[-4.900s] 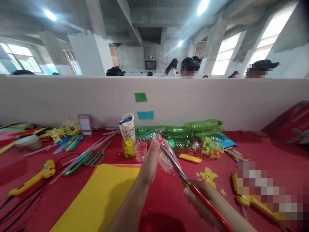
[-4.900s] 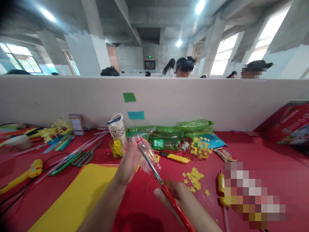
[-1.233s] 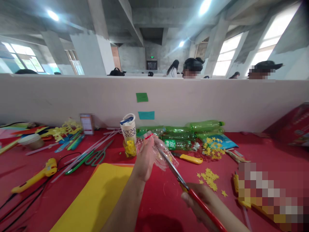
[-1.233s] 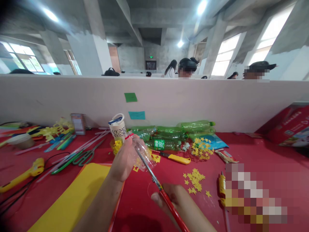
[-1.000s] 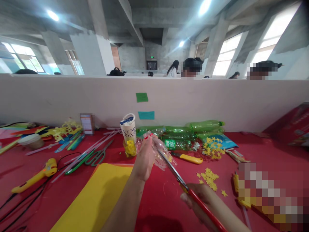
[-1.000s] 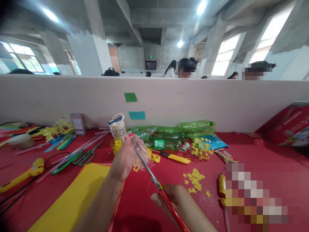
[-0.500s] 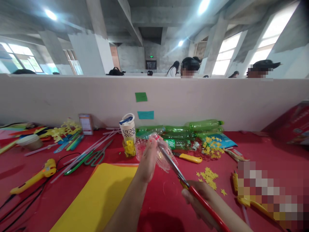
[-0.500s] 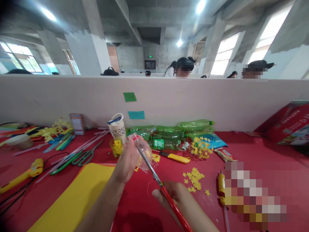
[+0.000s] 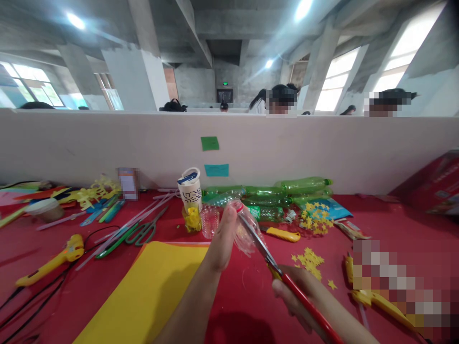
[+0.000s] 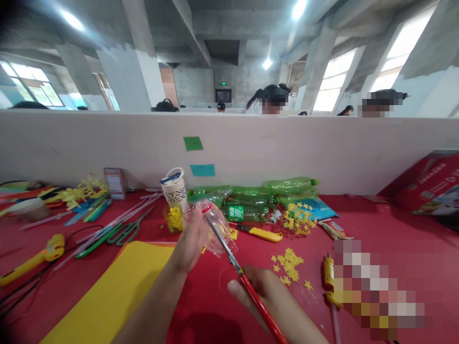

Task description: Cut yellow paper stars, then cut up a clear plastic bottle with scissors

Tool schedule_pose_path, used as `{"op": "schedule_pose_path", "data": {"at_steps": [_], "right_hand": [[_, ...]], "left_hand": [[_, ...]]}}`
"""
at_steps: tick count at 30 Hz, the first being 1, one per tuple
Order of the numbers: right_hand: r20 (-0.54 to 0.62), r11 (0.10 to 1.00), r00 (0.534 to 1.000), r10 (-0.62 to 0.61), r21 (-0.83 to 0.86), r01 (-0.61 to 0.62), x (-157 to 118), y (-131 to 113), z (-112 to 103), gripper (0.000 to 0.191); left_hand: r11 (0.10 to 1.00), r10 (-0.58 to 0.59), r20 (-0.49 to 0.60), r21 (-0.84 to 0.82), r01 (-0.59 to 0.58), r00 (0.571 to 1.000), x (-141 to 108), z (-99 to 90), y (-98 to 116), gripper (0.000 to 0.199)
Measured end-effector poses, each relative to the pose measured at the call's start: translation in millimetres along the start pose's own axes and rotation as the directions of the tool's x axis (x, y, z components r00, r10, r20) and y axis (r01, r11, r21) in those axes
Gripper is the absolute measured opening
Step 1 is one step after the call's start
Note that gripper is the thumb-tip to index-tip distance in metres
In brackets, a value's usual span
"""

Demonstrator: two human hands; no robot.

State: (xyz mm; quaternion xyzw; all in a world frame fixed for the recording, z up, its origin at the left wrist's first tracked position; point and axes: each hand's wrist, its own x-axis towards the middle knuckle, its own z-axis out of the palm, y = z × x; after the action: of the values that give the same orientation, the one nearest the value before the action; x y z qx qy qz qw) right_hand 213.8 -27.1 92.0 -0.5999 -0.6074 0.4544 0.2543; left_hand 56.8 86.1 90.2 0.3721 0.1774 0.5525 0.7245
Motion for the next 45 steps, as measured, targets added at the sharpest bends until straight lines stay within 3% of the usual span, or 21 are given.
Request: {"op": "schedule_pose_path", "data": {"at_steps": [6,15,21,29,34,39,45], "right_hand": [[-0.05,0.998,0.998,0.027,-0.06,-0.03,7,6,3,0.049],[-0.052,0.998,0.998,0.022,-0.063,-0.026,9,5,1,0.046],[-0.066,1.0,0.998,-0.013,-0.018,0.012,8,5,0,0.053],[0.037,0.99,0.992,-0.122,-0.063,0.124,-3,8,-5,0.056],[0.053,0.971,0.998,-0.032,-0.237,0.044,-12,5,-21,0.051],[0.067,0.936,0.997,0.023,-0.351,0.002,-9,9,-18,0.048],[0.055,0.959,0.997,-0.049,-0.276,0.062,-3,6,-8,0.05]], "left_hand": [[0.992,0.015,0.105,0.122,-0.028,0.994,-2,6.1,0,0.04],[0.996,-0.014,0.083,0.084,0.007,0.996,0,-0.2,1,0.035],[0.976,0.011,0.062,0.215,-0.024,0.998,-2,-2.1,0,0.03],[0.995,-0.012,-0.13,-0.101,-0.002,0.991,10,-14.5,20,0.03],[0.976,-0.014,-0.19,-0.218,-0.028,0.982,13,-29.3,38,0.021],[0.961,-0.04,-0.246,-0.275,-0.03,0.969,13,-25.7,37,0.017],[0.968,-0.065,-0.253,-0.251,0.0,0.965,13,-18.8,29,0.023]]}}
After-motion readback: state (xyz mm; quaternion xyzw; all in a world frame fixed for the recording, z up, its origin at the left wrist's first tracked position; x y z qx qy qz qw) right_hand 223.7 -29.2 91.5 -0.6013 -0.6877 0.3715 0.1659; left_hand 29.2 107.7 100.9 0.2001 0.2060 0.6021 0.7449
